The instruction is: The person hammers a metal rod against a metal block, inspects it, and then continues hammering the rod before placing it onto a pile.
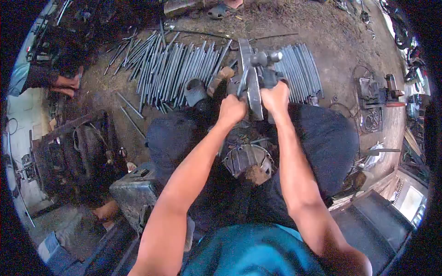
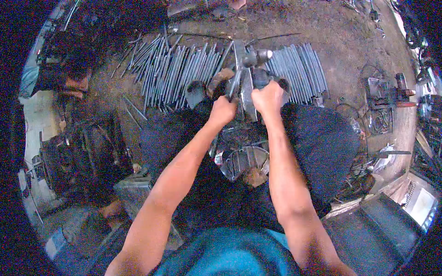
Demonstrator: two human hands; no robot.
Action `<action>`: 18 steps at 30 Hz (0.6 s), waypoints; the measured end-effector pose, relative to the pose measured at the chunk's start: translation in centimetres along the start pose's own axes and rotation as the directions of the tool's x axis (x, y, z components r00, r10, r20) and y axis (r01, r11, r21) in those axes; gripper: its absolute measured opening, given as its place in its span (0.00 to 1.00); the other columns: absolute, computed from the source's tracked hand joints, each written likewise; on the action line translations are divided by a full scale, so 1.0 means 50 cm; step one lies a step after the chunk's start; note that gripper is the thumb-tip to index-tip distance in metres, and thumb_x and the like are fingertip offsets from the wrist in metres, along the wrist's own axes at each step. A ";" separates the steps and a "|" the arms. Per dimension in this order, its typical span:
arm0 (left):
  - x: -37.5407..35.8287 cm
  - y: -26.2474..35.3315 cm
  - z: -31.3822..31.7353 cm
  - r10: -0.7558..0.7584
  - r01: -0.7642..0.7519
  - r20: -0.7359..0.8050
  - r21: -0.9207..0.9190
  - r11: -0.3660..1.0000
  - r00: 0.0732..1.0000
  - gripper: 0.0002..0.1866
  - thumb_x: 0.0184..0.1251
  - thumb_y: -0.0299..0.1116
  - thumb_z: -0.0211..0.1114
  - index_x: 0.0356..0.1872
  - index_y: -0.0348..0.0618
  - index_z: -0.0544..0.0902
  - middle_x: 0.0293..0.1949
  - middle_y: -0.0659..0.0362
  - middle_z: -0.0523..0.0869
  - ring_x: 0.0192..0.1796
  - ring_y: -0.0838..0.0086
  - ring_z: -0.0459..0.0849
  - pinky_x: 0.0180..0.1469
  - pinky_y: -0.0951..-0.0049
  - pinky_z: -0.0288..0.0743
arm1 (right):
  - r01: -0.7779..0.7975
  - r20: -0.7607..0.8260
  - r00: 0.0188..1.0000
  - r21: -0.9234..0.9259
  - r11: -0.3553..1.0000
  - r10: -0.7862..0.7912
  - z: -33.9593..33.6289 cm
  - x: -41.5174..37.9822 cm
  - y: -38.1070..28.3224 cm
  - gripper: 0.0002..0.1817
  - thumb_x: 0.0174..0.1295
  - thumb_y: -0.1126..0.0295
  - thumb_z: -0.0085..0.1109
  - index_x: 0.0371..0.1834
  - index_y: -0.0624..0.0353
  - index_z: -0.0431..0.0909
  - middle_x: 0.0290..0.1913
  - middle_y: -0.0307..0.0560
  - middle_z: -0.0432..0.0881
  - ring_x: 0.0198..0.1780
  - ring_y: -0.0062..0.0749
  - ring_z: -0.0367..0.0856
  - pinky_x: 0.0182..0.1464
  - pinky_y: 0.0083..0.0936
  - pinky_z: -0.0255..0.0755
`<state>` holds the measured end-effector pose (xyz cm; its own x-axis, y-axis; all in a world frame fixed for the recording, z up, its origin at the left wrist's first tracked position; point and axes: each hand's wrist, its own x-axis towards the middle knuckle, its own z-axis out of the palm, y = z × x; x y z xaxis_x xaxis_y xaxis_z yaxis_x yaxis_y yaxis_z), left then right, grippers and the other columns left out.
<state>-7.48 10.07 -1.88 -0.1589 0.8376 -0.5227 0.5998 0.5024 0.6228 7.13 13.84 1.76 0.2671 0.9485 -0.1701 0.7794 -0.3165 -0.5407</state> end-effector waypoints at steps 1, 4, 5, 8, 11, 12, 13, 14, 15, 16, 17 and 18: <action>0.001 0.005 -0.007 -0.014 0.014 -0.003 -0.014 1.000 1.000 0.25 0.63 0.45 0.59 0.41 0.26 0.82 0.41 0.29 0.81 0.50 0.39 0.80 0.55 0.52 0.73 | -0.022 -0.018 1.000 0.053 0.998 0.023 -0.022 0.004 -0.014 0.18 0.43 0.70 0.55 0.37 0.70 0.81 0.36 0.72 0.81 0.44 0.64 0.81 0.50 0.48 0.73; -0.021 0.024 -0.019 -0.014 0.015 0.008 -0.008 1.000 1.000 0.28 0.64 0.48 0.56 0.42 0.24 0.81 0.41 0.27 0.80 0.51 0.38 0.79 0.57 0.52 0.72 | -0.010 -0.120 0.992 0.191 0.982 0.034 -0.105 0.014 -0.056 0.16 0.43 0.69 0.61 0.33 0.70 0.81 0.34 0.67 0.84 0.39 0.59 0.83 0.47 0.43 0.74; -0.020 0.044 -0.028 0.003 -0.003 0.011 -0.019 1.000 1.000 0.29 0.65 0.49 0.55 0.42 0.24 0.81 0.41 0.27 0.80 0.51 0.38 0.79 0.57 0.51 0.71 | 0.058 -0.190 0.982 0.286 0.957 -0.003 -0.148 -0.001 -0.095 0.16 0.42 0.69 0.64 0.33 0.69 0.81 0.32 0.63 0.84 0.37 0.55 0.85 0.45 0.41 0.75; -0.033 0.056 -0.024 0.049 -0.050 -0.021 -0.047 0.998 0.999 0.29 0.68 0.49 0.51 0.40 0.24 0.81 0.40 0.28 0.80 0.50 0.36 0.79 0.57 0.50 0.70 | 0.342 -0.394 0.901 0.389 0.855 -0.181 -0.219 -0.013 -0.129 0.12 0.44 0.70 0.65 0.30 0.66 0.80 0.27 0.52 0.85 0.31 0.44 0.84 0.39 0.36 0.75; -0.022 0.043 -0.012 0.056 -0.058 -0.075 -0.031 0.998 0.996 0.27 0.69 0.46 0.51 0.38 0.24 0.81 0.39 0.28 0.81 0.48 0.35 0.79 0.56 0.49 0.70 | 0.441 -0.494 0.840 0.379 0.814 -0.226 -0.204 -0.012 -0.131 0.09 0.46 0.71 0.67 0.27 0.65 0.79 0.25 0.47 0.84 0.27 0.34 0.82 0.36 0.32 0.74; -0.013 0.029 -0.003 0.040 -0.040 -0.060 -0.002 0.999 0.997 0.26 0.68 0.45 0.52 0.37 0.24 0.81 0.39 0.28 0.81 0.48 0.35 0.79 0.56 0.49 0.71 | 0.505 -0.544 0.800 0.382 0.774 -0.253 -0.178 -0.009 -0.119 0.08 0.48 0.73 0.67 0.25 0.66 0.79 0.24 0.45 0.83 0.24 0.27 0.79 0.33 0.29 0.73; -0.008 0.021 0.001 0.023 -0.021 -0.042 0.028 0.999 0.999 0.26 0.68 0.45 0.53 0.37 0.23 0.82 0.39 0.28 0.81 0.47 0.35 0.79 0.55 0.49 0.71 | 0.497 -0.553 0.784 0.287 0.819 -0.282 -0.125 0.000 -0.084 0.08 0.48 0.72 0.67 0.26 0.66 0.80 0.26 0.46 0.85 0.26 0.29 0.82 0.34 0.28 0.74; -0.010 0.022 -0.001 0.021 -0.020 -0.041 0.029 0.999 0.999 0.26 0.68 0.45 0.53 0.37 0.23 0.82 0.39 0.28 0.81 0.47 0.35 0.79 0.55 0.49 0.71 | 0.389 -0.532 0.814 0.196 0.900 -0.235 -0.062 0.008 -0.040 0.09 0.47 0.72 0.68 0.28 0.67 0.80 0.27 0.51 0.85 0.28 0.38 0.84 0.37 0.32 0.75; -0.013 0.024 -0.007 0.024 -0.024 -0.026 0.011 1.000 0.999 0.27 0.67 0.46 0.56 0.35 0.23 0.82 0.39 0.29 0.81 0.47 0.36 0.80 0.54 0.49 0.73 | 0.343 -0.458 0.847 0.082 0.936 -0.271 -0.024 -0.002 -0.010 0.11 0.46 0.71 0.66 0.30 0.67 0.80 0.29 0.61 0.84 0.33 0.53 0.85 0.41 0.40 0.76; -0.014 0.024 -0.012 0.032 -0.032 -0.012 -0.006 0.999 0.999 0.28 0.65 0.48 0.58 0.33 0.23 0.82 0.38 0.29 0.81 0.47 0.38 0.81 0.53 0.50 0.74 | 0.179 -0.200 0.965 0.038 0.983 -0.168 -0.009 -0.009 0.002 0.16 0.43 0.67 0.66 0.31 0.68 0.79 0.33 0.69 0.82 0.39 0.64 0.82 0.45 0.50 0.74; -0.016 0.024 -0.012 0.038 -0.038 -0.013 -0.006 0.999 0.999 0.28 0.65 0.48 0.58 0.33 0.23 0.82 0.38 0.29 0.81 0.47 0.38 0.81 0.53 0.50 0.74 | 0.084 -0.060 0.994 -0.092 0.992 -0.089 0.007 -0.009 0.009 0.16 0.43 0.68 0.64 0.33 0.69 0.79 0.33 0.70 0.82 0.39 0.64 0.82 0.45 0.50 0.75; -0.013 0.019 -0.008 0.026 -0.022 -0.063 0.064 0.998 0.998 0.28 0.64 0.50 0.60 0.32 0.24 0.82 0.38 0.30 0.82 0.47 0.39 0.81 0.51 0.50 0.75 | 0.084 -0.109 0.990 -0.042 0.996 -0.088 -0.009 -0.010 -0.001 0.16 0.43 0.68 0.63 0.33 0.69 0.79 0.33 0.70 0.82 0.38 0.64 0.82 0.45 0.50 0.75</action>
<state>-7.11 10.08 -0.70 -0.1927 0.8622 -0.4684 0.6521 0.4693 0.5955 7.22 13.36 2.23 0.2576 0.9658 -0.0313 0.8222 -0.2361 -0.5179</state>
